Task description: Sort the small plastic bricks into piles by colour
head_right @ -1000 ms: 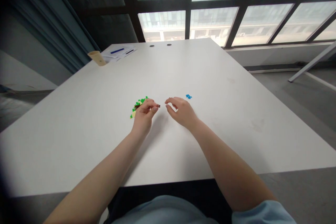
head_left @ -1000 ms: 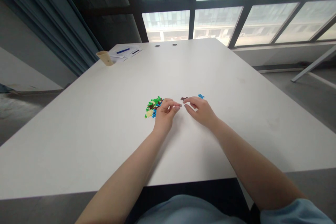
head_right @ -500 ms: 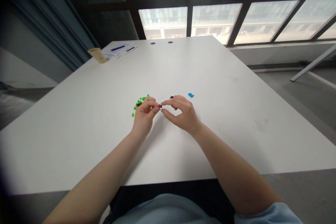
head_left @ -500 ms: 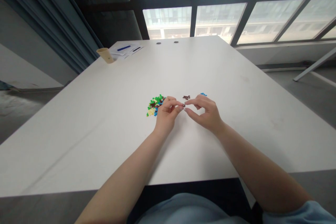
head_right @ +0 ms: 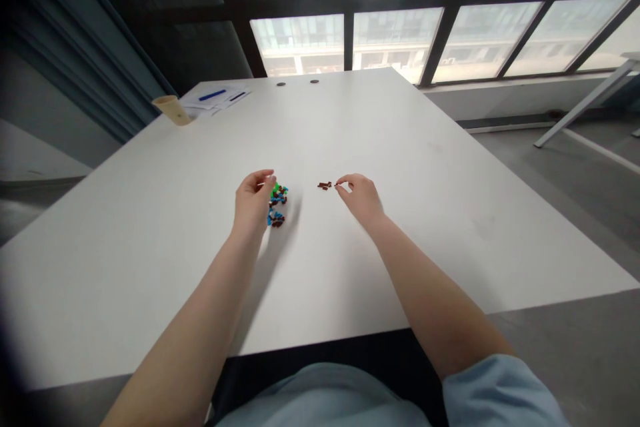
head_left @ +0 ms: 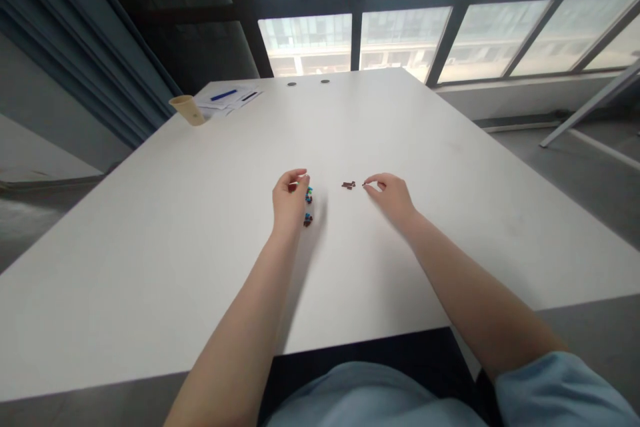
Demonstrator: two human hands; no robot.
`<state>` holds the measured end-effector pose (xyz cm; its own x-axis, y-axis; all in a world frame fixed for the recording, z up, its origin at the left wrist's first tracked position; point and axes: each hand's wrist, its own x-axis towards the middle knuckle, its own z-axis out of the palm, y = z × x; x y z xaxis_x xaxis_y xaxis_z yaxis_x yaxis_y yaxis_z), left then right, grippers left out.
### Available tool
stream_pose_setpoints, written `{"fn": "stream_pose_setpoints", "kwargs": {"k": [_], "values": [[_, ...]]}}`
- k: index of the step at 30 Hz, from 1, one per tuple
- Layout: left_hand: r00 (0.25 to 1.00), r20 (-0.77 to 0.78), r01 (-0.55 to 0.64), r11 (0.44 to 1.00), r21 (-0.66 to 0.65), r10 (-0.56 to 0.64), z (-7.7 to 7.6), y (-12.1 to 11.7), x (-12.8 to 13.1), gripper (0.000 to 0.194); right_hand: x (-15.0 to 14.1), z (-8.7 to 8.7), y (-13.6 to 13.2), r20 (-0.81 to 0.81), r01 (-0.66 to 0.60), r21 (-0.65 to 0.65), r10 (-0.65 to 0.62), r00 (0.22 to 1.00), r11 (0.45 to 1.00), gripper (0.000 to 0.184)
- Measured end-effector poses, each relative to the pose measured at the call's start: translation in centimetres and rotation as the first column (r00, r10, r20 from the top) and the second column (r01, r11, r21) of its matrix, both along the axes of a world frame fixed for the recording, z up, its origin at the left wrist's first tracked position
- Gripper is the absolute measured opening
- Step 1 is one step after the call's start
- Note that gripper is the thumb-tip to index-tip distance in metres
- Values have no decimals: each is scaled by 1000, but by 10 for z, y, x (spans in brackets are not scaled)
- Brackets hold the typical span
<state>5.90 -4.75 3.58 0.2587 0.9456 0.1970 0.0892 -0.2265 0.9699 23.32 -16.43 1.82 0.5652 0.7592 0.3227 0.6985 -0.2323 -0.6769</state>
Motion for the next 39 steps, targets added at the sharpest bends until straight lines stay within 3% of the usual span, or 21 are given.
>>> {"fn": "stream_pose_setpoints", "kwargs": {"k": [3, 5, 8, 11, 16, 22, 26, 31, 34, 37, 39], "values": [[975, -207, 94, 994, 59, -80, 13, 13, 3, 26, 8, -16, 11, -20, 6, -155, -10, 1000, 988, 21], [909, -390, 199, 975, 102, -145, 20, 18, 3, 23, 7, -22, 18, -11, 10, -213, -12, 1000, 977, 21], [818, -566, 239, 954, 179, -99, 20, 22, 1, 19, 2, -25, 27, 15, 26, -267, -23, 1000, 963, 22], [786, -618, 184, 948, 261, 18, 7, 25, -4, 23, -2, -27, 30, 33, 49, -284, -41, 999, 958, 24], [709, -703, 227, 921, 316, 67, -14, 32, -14, 27, -4, -27, 24, 35, 70, -216, -64, 997, 974, 28], [595, -803, 335, 899, 284, 32, -19, 29, -17, 24, -3, -22, 6, 1, 40, -176, -40, 999, 984, 33], [567, -820, 336, 888, 313, 75, -19, 24, -15, 21, 3, -16, -2, -7, -5, -159, 4, 1000, 987, 33], [573, -817, 317, 899, 301, 72, -21, 23, -12, 18, 12, -12, -4, -36, 15, -151, -21, 999, 988, 32], [619, -784, 317, 897, 306, 49, -23, 25, -11, 17, 12, -11, -4, -40, 6, -152, -12, 999, 988, 33], [748, -663, 264, 930, 256, -30, -19, 23, -9, 14, 11, -11, -4, -35, 1, -157, -6, 999, 988, 32], [868, -474, 213, 973, 87, -147, -11, 16, -6, 10, 9, -10, -4, -29, -6, -156, 2, 1000, 988, 31]]}}
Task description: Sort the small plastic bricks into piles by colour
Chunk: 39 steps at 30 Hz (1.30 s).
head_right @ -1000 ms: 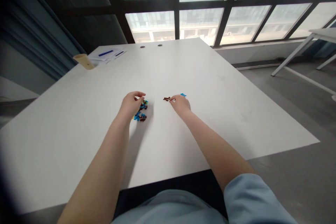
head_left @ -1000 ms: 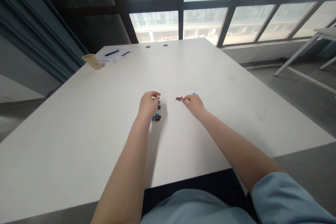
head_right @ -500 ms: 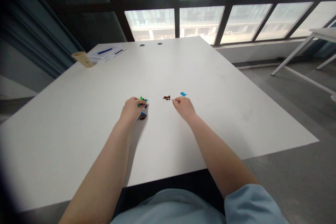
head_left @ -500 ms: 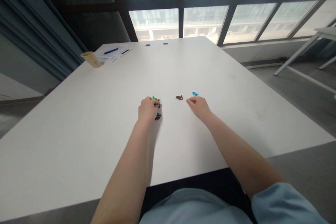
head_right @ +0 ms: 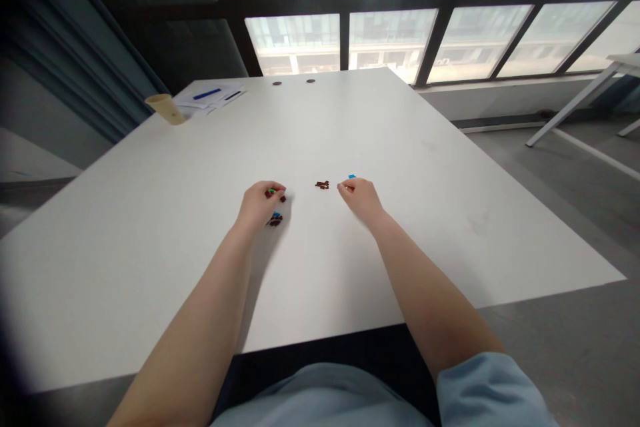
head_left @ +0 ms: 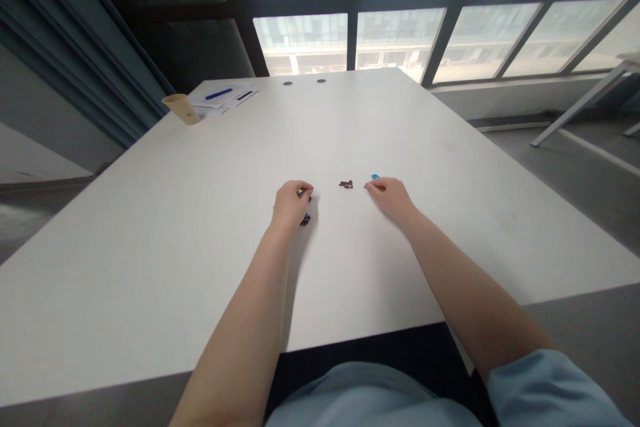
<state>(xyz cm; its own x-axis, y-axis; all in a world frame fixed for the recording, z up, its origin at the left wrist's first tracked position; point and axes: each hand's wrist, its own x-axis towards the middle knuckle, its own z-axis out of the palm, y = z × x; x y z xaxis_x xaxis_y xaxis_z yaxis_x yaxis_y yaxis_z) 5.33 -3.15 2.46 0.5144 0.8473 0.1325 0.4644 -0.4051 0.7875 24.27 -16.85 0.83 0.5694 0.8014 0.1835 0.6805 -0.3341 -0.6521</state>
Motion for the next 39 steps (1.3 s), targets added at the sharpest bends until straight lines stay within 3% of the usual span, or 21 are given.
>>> {"fn": "stream_pose_setpoints", "kwargs": {"k": [1, 2, 4, 6, 7, 10, 15, 21, 25, 28, 30, 32, 36, 39], "values": [[992, 125, 19, 987, -162, 2, 6, -6, 2, 10, -1, 1, 0, 6, -9, 4, 9, 1000, 1000, 31], [965, 261, 84, 938, -336, 7, 12, -13, 4, 14, -2, 2, 0, 14, -21, 10, 21, 1000, 1000, 31], [857, 515, 333, 734, -593, 27, 24, -28, 8, 21, -6, 5, 0, 36, -51, 22, 50, 998, 998, 31], [749, 659, 533, 532, -658, 65, 32, -43, 12, 21, -10, 9, -1, 53, -77, 32, 75, 996, 996, 31], [712, 698, 596, 459, -659, 77, 35, -49, 14, 20, -12, 11, -1, 56, -88, 35, 86, 995, 996, 31], [670, 737, 678, 330, -657, 92, 36, -58, 16, 19, -16, 15, -3, 55, -108, 38, 105, 993, 993, 31], [679, 727, 686, 264, -678, 103, 31, -59, 16, 16, -17, 18, -3, 72, -125, 49, 121, 990, 991, 30], [640, 731, 738, 73, -670, 235, 26, -58, 18, 3, -17, 17, -2, 69, -135, 76, 130, 989, 988, 29], [657, 685, 720, 8, -694, 316, 25, -57, 19, 9, -18, 16, -2, 61, -147, 118, 141, 988, 982, 27], [670, 669, 707, 0, -707, 322, 24, -57, 20, 8, -19, 20, -4, 78, -153, 295, 136, 988, 943, 25], [687, 657, 686, 21, -727, 310, 24, -57, 20, 7, -23, 27, -7, 100, -172, 450, 142, 985, 876, 21], [714, 634, 654, 42, -756, 297, 23, -57, 21, 8, -27, 34, -10, 130, -249, 525, 212, 969, 814, 19], [762, 591, 602, 46, -797, 265, 20, -58, 23, 12, -32, 41, -14, 157, -436, 468, 413, 897, 769, 21], [793, 564, 572, 36, -819, 231, 20, -59, 23, 12, -31, 37, -13, 165, -458, 443, 432, 887, 771, 16]]}}
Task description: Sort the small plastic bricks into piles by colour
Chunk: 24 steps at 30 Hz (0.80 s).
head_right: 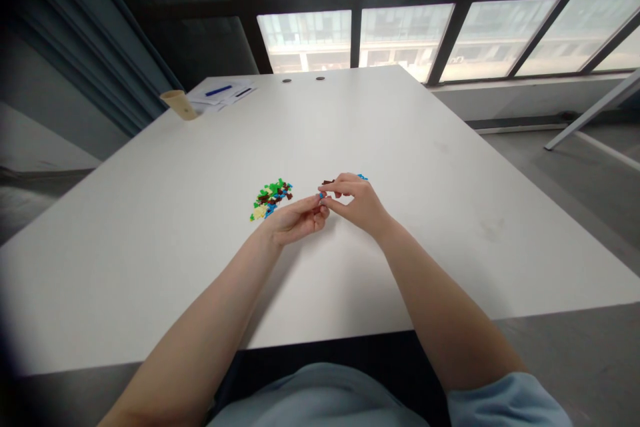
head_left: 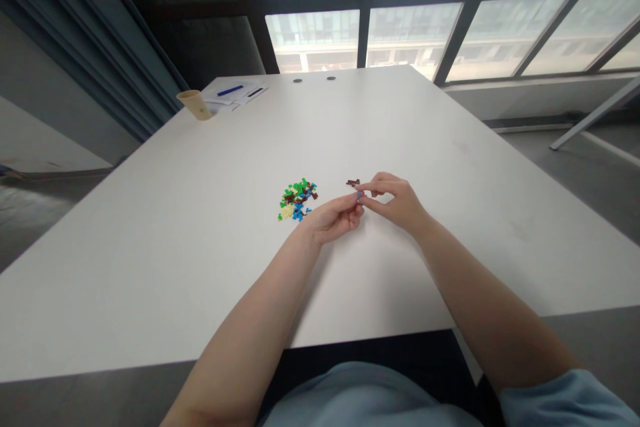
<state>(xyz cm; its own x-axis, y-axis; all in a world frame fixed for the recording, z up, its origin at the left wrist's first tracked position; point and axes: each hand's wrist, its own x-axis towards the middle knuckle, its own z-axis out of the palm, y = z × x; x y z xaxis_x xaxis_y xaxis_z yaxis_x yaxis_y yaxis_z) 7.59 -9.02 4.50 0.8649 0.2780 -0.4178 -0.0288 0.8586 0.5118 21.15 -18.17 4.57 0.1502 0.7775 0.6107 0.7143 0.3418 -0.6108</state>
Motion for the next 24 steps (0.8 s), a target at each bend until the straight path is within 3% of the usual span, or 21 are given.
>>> {"fn": "stream_pose_setpoints", "kwargs": {"k": [5, 10, 13, 15, 18, 21, 24], "values": [[992, -89, -85, 994, 63, 90, 4, -2, 2, 20, 1, -4, 2, 38, 24, -3, -24, 999, 1000, 14], [984, -139, -98, 989, 110, 113, 4, -2, 4, 15, 3, -3, 4, 40, 59, -28, -58, 998, 998, 14], [969, -176, -148, 977, 155, 174, 4, 1, 2, 9, 21, -7, 2, 55, 189, -89, -185, 981, 978, 17], [950, -181, -217, 956, 197, 253, 4, 6, 0, 6, 41, -13, 0, 78, 357, -165, -349, 934, 919, 20], [924, -173, -299, 925, 234, 342, 6, 13, -4, 3, 70, -27, -2, 172, 560, -351, -536, 827, 751, 23], [918, -166, -321, 920, 225, 361, 8, 18, -5, 4, 84, -41, -1, 221, 615, -497, -596, 772, 613, 27], [920, -157, -321, 922, 218, 358, 8, 18, -5, 5, 87, -50, 3, 224, 621, -533, -612, 759, 575, 30]]}}
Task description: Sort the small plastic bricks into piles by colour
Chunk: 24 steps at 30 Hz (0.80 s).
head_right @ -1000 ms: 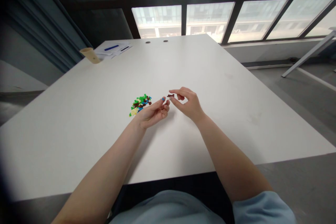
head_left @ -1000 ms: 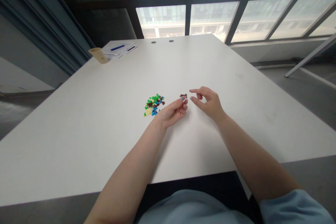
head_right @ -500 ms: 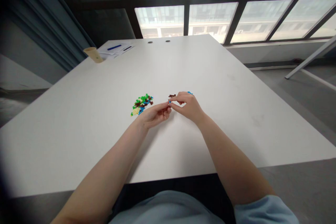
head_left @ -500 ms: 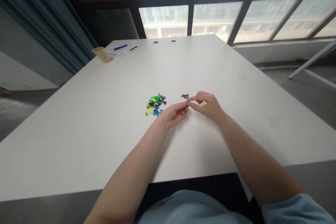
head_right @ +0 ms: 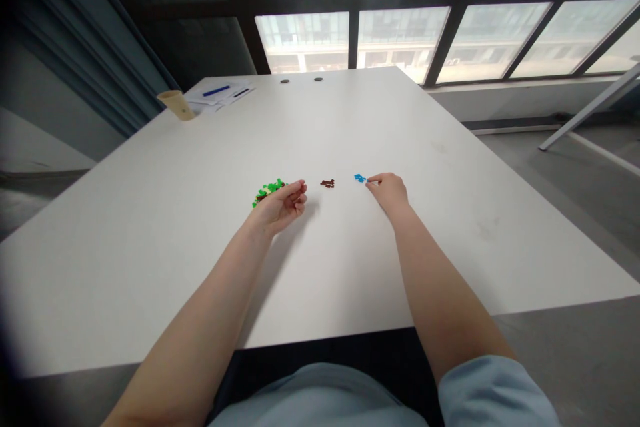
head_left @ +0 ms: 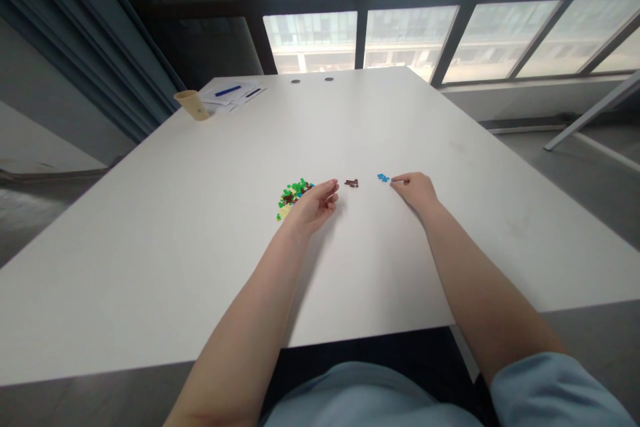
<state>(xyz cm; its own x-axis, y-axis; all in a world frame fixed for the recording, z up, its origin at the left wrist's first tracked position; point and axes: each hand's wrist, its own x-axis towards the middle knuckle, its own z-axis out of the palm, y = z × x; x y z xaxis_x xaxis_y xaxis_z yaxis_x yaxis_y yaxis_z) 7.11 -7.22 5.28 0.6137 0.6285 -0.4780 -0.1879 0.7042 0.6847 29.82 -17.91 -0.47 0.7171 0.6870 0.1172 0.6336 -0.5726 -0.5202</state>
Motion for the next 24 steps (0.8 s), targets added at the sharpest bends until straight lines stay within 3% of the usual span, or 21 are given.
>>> {"fn": "stream_pose_setpoints", "kwargs": {"k": [8, 17, 24], "values": [[999, 40, -19, 1000, 22, 18, 4, 8, -6, 6, 4, -3, 0, -37, 15, 8, -14, 999, 1000, 31], [954, 127, -280, 958, 66, 270, 10, 42, -31, 10, 3, -10, 3, 47, -37, 113, 32, 998, 993, 27], [963, 100, -258, 964, 65, 251, 9, 36, -27, 8, 4, -15, 5, 86, -64, 64, 58, 995, 996, 23]]}}
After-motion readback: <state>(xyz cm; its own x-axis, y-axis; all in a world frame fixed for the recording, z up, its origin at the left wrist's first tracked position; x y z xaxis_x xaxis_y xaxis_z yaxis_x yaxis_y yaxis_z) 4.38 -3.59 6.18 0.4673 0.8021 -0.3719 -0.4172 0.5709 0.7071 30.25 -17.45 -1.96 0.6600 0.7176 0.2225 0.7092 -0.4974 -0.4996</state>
